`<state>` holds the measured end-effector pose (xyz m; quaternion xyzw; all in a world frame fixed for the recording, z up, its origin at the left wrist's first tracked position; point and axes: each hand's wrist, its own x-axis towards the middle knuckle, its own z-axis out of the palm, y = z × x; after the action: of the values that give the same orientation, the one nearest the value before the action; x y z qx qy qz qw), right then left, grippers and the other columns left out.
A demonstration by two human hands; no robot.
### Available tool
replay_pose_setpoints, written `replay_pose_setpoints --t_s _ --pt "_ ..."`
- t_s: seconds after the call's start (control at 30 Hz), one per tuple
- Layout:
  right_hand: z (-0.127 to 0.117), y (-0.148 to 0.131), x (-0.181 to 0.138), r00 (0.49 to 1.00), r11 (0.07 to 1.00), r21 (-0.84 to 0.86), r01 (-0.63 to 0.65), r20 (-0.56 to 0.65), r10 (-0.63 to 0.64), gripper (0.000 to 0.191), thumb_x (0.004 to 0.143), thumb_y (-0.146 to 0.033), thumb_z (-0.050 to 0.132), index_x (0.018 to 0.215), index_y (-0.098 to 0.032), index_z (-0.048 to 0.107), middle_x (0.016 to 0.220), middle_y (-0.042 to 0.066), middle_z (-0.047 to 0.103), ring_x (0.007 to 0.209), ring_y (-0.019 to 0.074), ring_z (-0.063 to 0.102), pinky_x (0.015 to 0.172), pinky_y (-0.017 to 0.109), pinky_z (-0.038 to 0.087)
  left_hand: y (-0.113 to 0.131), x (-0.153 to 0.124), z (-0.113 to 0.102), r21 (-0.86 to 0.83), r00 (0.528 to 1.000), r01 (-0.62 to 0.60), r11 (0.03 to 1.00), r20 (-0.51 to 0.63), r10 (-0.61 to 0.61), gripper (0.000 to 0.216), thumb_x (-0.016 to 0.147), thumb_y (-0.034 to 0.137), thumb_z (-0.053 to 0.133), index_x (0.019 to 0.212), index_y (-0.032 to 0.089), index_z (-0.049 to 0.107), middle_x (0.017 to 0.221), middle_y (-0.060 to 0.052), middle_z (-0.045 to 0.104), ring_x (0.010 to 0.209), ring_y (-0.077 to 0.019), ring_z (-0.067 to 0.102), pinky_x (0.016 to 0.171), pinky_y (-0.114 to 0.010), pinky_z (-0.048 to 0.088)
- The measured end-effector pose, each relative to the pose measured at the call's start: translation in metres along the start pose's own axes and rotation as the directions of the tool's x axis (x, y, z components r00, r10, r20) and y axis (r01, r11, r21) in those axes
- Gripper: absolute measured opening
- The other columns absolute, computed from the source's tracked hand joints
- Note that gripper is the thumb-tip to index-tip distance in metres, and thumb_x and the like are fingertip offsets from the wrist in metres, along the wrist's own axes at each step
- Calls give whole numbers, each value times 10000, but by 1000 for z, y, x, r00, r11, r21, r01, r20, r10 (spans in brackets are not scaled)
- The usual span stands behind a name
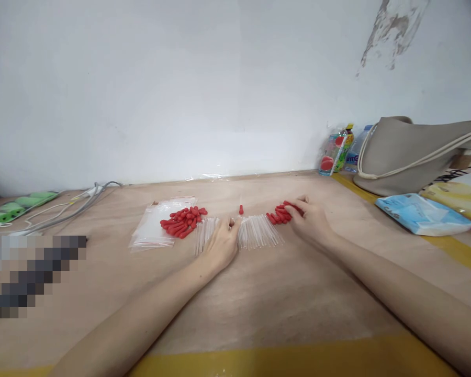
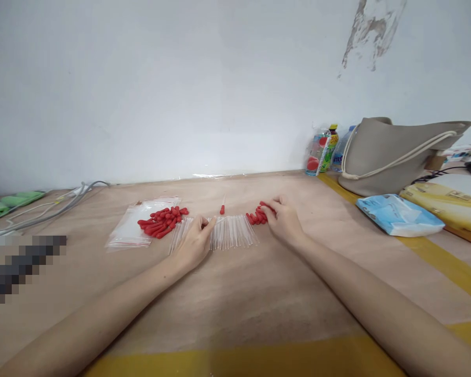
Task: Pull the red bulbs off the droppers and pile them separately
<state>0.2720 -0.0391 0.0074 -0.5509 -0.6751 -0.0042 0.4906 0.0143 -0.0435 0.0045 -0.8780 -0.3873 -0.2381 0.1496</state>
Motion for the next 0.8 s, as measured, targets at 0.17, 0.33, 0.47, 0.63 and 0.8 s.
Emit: replay_pose_setpoints --t_s 0.17,0.33,0.47,0.63,0.8 --pt "-5 19 47 922 930 -15 -368 121 367 290 689 -155 575 973 -113 615 764 59 625 619 133 574 614 280 492 4 12 2 -75 1000 -4 997 -26 2 224 807 55 359 915 149 530 826 -61 488 775 -178 504 693 -300 455" --pt "4 43 66 884 886 14 -464 72 462 240 707 -183 553 931 -103 582 772 75 631 556 106 569 497 225 472 5 15 9 -225 998 -50 973 -48 41 153 809 83 389 822 150 526 814 -63 518 755 -168 524 694 -301 468" --pt "7 55 60 893 896 -14 -444 80 443 193 661 -303 620 761 -139 616 708 48 632 595 123 565 517 224 441 10 13 10 -316 996 -76 946 -60 60 149 811 114 405 831 141 550 843 -73 526 751 -158 533 707 -299 473" --pt "1 53 54 908 928 -63 -368 193 373 187 640 -333 623 691 -153 633 648 22 634 593 120 556 538 221 410 17 11 6 -402 998 -67 913 -27 62 154 805 231 477 882 142 577 870 -79 528 760 -164 538 718 -314 485" --pt "-2 47 52 906 944 -112 -310 267 329 179 620 -329 631 667 -156 632 660 20 649 602 121 559 537 213 401 18 7 5 -402 991 -119 908 -108 82 292 797 320 520 1013 127 557 960 -112 527 888 -201 515 789 -356 467"
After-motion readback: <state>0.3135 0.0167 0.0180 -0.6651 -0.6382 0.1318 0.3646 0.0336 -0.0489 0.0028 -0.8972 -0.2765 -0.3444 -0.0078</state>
